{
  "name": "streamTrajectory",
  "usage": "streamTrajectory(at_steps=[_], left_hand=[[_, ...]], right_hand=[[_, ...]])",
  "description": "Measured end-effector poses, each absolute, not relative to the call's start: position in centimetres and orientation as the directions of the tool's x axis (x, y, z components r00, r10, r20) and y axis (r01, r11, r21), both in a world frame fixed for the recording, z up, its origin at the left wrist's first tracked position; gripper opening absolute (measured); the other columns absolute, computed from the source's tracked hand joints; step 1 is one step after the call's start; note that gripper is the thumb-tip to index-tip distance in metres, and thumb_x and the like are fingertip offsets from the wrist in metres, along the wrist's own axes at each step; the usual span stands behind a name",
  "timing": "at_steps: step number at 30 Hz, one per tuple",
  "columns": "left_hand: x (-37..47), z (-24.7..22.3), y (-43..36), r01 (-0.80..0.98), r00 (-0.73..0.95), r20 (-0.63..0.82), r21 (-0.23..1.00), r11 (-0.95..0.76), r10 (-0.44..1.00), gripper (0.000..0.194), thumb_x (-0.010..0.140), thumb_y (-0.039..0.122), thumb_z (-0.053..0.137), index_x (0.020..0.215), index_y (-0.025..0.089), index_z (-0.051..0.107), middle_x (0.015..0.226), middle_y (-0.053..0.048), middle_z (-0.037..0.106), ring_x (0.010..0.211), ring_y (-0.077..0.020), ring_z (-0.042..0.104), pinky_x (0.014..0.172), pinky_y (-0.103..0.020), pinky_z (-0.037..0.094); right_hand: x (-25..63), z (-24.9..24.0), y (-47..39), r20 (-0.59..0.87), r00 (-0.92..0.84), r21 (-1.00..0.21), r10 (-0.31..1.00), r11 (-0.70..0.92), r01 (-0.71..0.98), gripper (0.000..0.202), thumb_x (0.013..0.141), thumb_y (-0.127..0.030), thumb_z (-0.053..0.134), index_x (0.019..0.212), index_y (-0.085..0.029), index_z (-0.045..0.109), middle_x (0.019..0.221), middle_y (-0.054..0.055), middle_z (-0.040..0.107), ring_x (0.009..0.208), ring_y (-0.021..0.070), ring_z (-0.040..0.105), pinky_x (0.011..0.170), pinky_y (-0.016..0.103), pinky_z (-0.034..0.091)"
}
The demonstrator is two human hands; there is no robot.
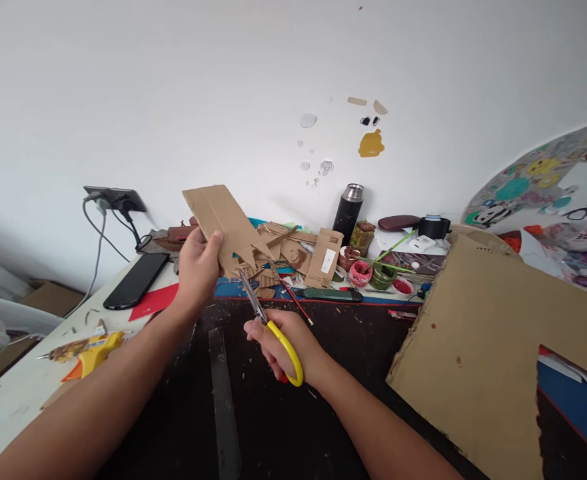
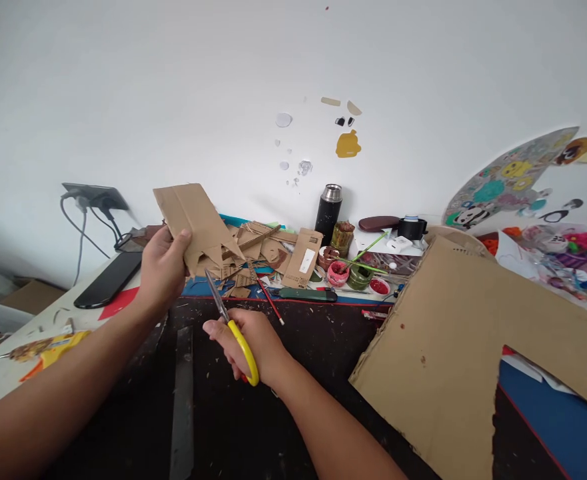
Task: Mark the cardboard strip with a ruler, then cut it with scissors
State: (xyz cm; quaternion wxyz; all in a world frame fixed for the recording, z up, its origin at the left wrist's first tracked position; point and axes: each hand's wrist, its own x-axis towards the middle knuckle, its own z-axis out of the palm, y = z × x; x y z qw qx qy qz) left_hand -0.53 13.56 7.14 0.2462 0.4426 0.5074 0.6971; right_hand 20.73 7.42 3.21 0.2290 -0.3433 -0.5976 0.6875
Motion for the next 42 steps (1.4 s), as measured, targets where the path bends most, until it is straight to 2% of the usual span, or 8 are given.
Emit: streamTrajectory(at_steps=[7,11,15,19,22,29,33,42], left_hand=[[0.2,6.4,13.5,0.077,-0.498,0.320,0.942,-0.326,0.806,0.036,0.095,0.053,0.075,0.107,0.023,0.059,0.080,0.002,0.062,0.052,-0.0126,0.055,0.040,-0.021,0.042],[0.5,6.2,13.4,0.034,-0.486,0.267,0.957,-0.287,0.832,0.038,0.093,0.051,0.075,0.112,0.024,0.057,0.088,0.000,0.068,0.056,-0.0139,0.060,0.041,-0.021,0.045],[0.8,6.3,13.3,0.011,-0.479,0.248,0.961,-0.277,0.842,0.039,0.092,0.051,0.076,0.113,0.024,0.057,0.089,0.000,0.069,0.057,-0.0144,0.061,0.043,-0.022,0.046],[0.8,6.5,13.4,-0.040,-0.488,0.246,0.952,-0.303,0.837,0.041,0.090,0.049,0.077,0.115,0.024,0.058,0.102,-0.004,0.073,0.071,-0.0170,0.069,0.052,-0.024,0.054],[0.8,6.6,13.3,-0.053,-0.487,0.250,0.948,-0.315,0.837,0.041,0.090,0.049,0.077,0.115,0.023,0.057,0.105,-0.004,0.073,0.073,-0.0175,0.069,0.053,-0.023,0.054],[1.1,6.1,13.0,0.015,-0.469,0.238,0.965,-0.261,0.851,0.038,0.093,0.049,0.073,0.118,0.025,0.057,0.087,0.002,0.067,0.052,-0.0127,0.056,0.041,-0.021,0.042],[1.3,5.9,13.0,0.009,-0.474,0.253,0.959,-0.283,0.843,0.039,0.093,0.049,0.074,0.120,0.025,0.058,0.092,0.000,0.067,0.055,-0.0126,0.056,0.044,-0.021,0.044],[1.6,6.1,13.0,-0.006,-0.485,0.248,0.958,-0.286,0.839,0.030,0.092,0.044,0.072,0.107,0.025,0.054,0.070,0.007,0.056,0.044,-0.0105,0.048,0.039,-0.021,0.038]], right_hand=[[20.5,1.7,8.1,-0.196,-0.638,-0.975,0.745,-0.220,0.042,0.074,0.084,-0.093,0.068,0.097,-0.020,0.064,0.053,-0.006,0.061,0.039,0.0135,0.058,0.039,0.021,0.044],[20.2,0.8,8.3,-0.159,-0.676,-0.977,0.719,-0.214,0.002,0.080,0.081,-0.097,0.067,0.100,-0.019,0.064,0.055,-0.002,0.066,0.046,0.0165,0.064,0.048,0.024,0.052],[20.3,0.8,8.4,-0.149,-0.713,-0.972,0.685,-0.233,-0.020,0.089,0.069,-0.101,0.072,0.102,-0.019,0.065,0.060,0.000,0.069,0.051,0.0177,0.067,0.051,0.025,0.053],[20.4,1.8,8.3,-0.158,-0.757,-0.966,0.634,-0.259,-0.016,0.092,0.061,-0.101,0.077,0.101,-0.018,0.065,0.074,0.005,0.075,0.064,0.0197,0.075,0.063,0.028,0.057],[20.4,2.2,8.2,-0.170,-0.761,-0.965,0.626,-0.263,-0.002,0.093,0.061,-0.101,0.077,0.102,-0.018,0.064,0.075,0.004,0.074,0.063,0.0194,0.075,0.063,0.028,0.057],[20.7,2.7,8.2,-0.192,-0.684,-0.976,0.703,-0.211,0.057,0.089,0.074,-0.104,0.062,0.102,-0.020,0.061,0.063,-0.002,0.067,0.039,0.0137,0.060,0.036,0.020,0.041],[20.8,2.8,8.1,-0.184,-0.666,-0.980,0.723,-0.184,0.070,0.082,0.081,-0.100,0.062,0.101,-0.020,0.062,0.060,-0.004,0.065,0.037,0.0121,0.057,0.034,0.019,0.039],[20.8,2.6,7.8,-0.169,-0.659,-0.983,0.733,-0.170,0.064,0.076,0.085,-0.095,0.064,0.101,-0.021,0.062,0.061,-0.005,0.064,0.037,0.0112,0.055,0.033,0.018,0.038]])
